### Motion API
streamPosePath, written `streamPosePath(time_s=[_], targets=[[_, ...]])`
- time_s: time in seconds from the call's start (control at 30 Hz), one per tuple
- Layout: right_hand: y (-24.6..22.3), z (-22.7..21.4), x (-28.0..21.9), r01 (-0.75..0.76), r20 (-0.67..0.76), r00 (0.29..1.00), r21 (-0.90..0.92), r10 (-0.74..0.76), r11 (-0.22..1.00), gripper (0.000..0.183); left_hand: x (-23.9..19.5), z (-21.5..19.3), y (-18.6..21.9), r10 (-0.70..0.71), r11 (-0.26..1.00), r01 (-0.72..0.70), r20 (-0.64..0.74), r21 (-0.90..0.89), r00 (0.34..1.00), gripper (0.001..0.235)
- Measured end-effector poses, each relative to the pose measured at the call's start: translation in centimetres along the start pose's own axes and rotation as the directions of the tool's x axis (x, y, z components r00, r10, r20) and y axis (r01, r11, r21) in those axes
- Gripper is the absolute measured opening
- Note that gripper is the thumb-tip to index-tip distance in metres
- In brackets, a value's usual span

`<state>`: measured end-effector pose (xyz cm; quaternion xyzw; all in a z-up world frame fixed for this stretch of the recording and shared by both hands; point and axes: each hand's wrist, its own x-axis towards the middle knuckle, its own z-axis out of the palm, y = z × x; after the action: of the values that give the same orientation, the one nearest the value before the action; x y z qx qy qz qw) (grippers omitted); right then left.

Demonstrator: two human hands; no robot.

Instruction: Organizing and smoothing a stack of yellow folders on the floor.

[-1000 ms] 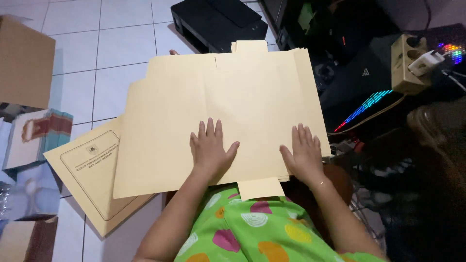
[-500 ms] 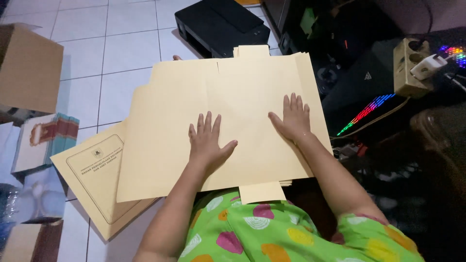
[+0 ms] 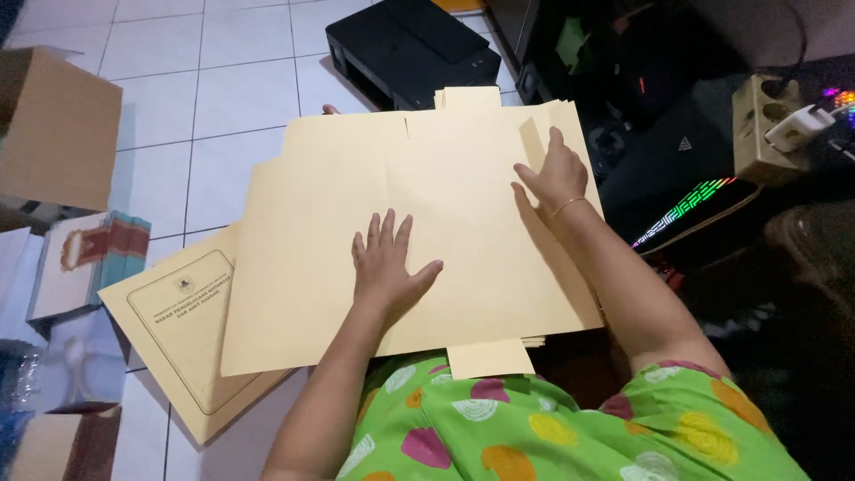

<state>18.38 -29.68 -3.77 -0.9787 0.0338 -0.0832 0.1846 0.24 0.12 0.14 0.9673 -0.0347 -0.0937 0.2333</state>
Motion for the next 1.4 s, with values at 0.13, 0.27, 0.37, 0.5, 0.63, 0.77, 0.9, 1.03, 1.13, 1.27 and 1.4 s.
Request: streamPosePath(time_s=[0.13,0.27,0.37,0.5,0.63,0.77,0.9,1.03,1.13,1.27,1.4], targets=[[1.7,-1.4,-1.9,-0.036,0.170,0.985,0.082,0.022,0.996,0.082,0.1,0.1,0.0,-0.006,1.000,0.006,0.013,0.016,1.000,0.093],[-1.4,-1.3,-7.7,0.198,0.376,0.909,-0.011,-0.179,0.980,0.096,0.0,0.3,0.0,0.001,1.000,-0.001,-0.004,0.022,1.000,0.092],[-2.4,0.5,-8.0,0.219,0.403,0.901,-0.097,-0.163,0.971,0.106,0.1,0.7,-0.1,0.003,0.999,-0.003,-0.003,0.036,1.000,0.093],[-4.2,2.2,-2.9,0.193,0.304,0.938,-0.055,-0.167,0.980,0.094,0.1,0.5,0.0,0.008,0.999,-0.008,-0.014,0.032,1.000,0.092],[-3.2,4.8,4.0,0.163,0.297,0.946,-0.090,-0.130,0.982,0.103,0.6,0.8,-0.3,0.003,0.999,-0.003,0.002,0.050,1.000,0.094],[-3.1,4.8,3.8,0.155,0.286,0.951,-0.113,-0.117,0.981,0.102,0.7,0.8,-0.3,-0.004,0.999,0.004,0.009,0.051,1.000,0.094],[-3.1,2.3,-2.9,0.199,0.284,0.946,-0.121,-0.158,0.973,0.095,0.8,1.3,-0.5,-0.010,0.999,0.010,-0.020,0.031,1.000,0.096],[-2.0,-1.7,-14.0,0.194,0.322,0.934,-0.102,-0.152,0.976,0.090,1.0,1.9,-0.8,-0.004,1.000,0.005,-0.051,0.019,0.999,0.097],[0.5,-2.5,-19.5,0.177,0.326,0.933,-0.054,-0.151,0.983,0.092,1.1,1.8,-0.7,0.004,0.998,-0.002,-0.027,0.057,1.000,0.097],[2.1,-2.0,-21.6,0.194,0.258,0.947,0.009,-0.190,0.981,0.084,2.9,2.0,-1.0,0.002,0.991,-0.008,0.050,0.131,0.999,0.100],[2.6,-1.5,-21.5,0.205,0.229,0.952,0.011,-0.202,0.979,0.083,8.9,2.6,-2.1,-0.005,0.993,-0.003,0.075,0.114,0.997,0.101]])
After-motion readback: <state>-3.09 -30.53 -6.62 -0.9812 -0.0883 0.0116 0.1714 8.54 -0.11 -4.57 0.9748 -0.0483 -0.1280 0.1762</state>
